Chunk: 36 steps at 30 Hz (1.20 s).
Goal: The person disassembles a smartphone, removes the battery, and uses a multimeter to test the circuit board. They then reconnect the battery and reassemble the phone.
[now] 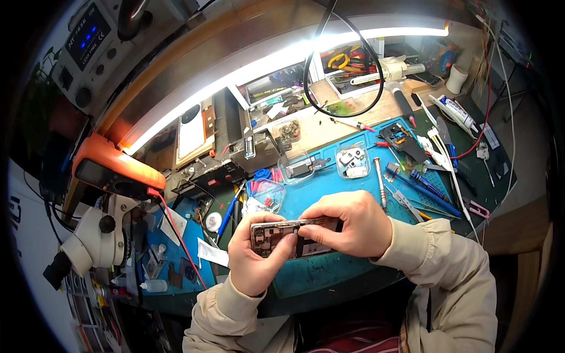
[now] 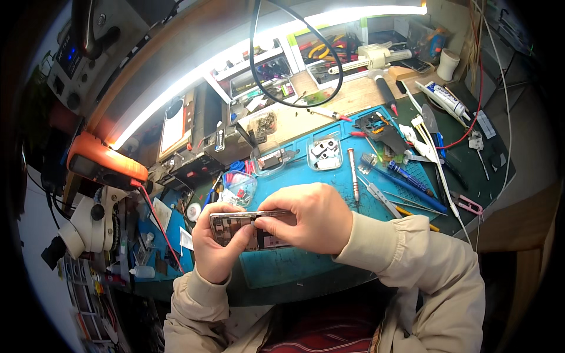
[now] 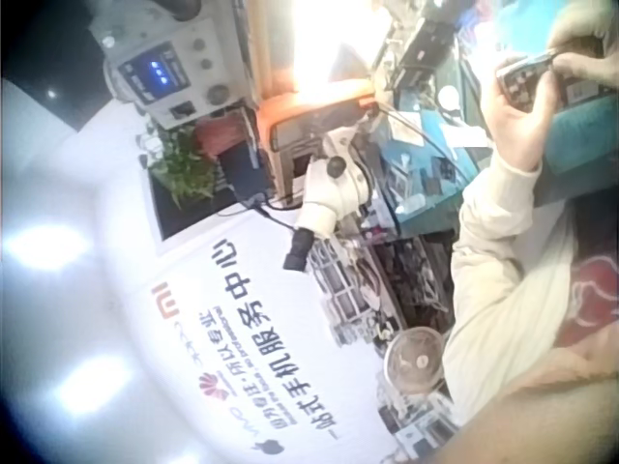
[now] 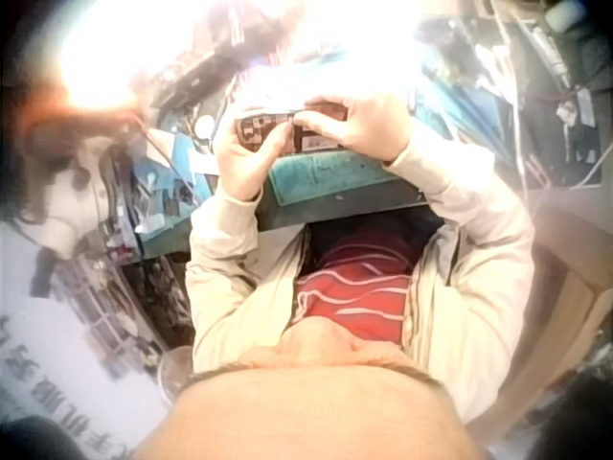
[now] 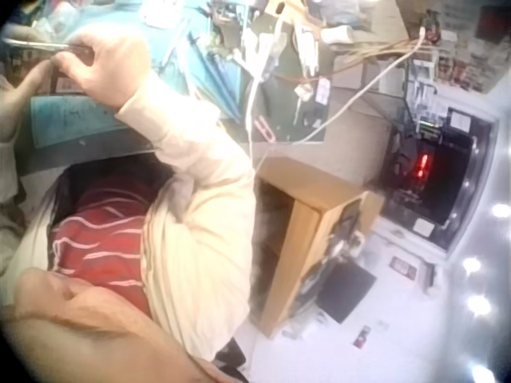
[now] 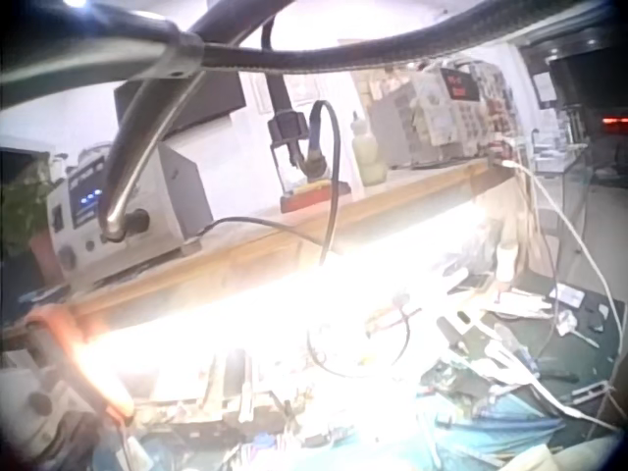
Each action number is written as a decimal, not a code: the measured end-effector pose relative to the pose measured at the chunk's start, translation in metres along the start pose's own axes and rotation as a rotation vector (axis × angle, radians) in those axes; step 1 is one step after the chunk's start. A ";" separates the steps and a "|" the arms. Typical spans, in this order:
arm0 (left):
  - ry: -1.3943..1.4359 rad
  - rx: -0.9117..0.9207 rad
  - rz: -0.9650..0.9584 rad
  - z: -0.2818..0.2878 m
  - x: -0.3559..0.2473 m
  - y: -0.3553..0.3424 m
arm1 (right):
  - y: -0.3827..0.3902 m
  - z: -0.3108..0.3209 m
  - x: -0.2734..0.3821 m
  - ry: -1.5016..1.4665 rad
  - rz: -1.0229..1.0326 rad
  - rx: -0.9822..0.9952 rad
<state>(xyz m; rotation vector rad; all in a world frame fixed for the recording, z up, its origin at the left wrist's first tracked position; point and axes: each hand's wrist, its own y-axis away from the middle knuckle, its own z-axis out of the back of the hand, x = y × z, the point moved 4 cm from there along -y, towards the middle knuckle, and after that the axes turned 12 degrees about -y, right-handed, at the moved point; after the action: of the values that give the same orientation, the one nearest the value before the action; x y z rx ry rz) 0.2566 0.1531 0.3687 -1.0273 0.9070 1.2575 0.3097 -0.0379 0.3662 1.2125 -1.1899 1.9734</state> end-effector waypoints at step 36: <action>0.021 -0.068 0.024 -0.003 -0.001 0.004 | 0.005 -0.009 0.012 0.162 0.066 -0.100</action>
<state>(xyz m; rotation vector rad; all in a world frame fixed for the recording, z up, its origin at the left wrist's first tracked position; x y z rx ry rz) 0.2528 0.1499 0.3679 -1.0875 0.9002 1.3075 0.2966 -0.0322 0.3731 0.9558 -1.2435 1.9928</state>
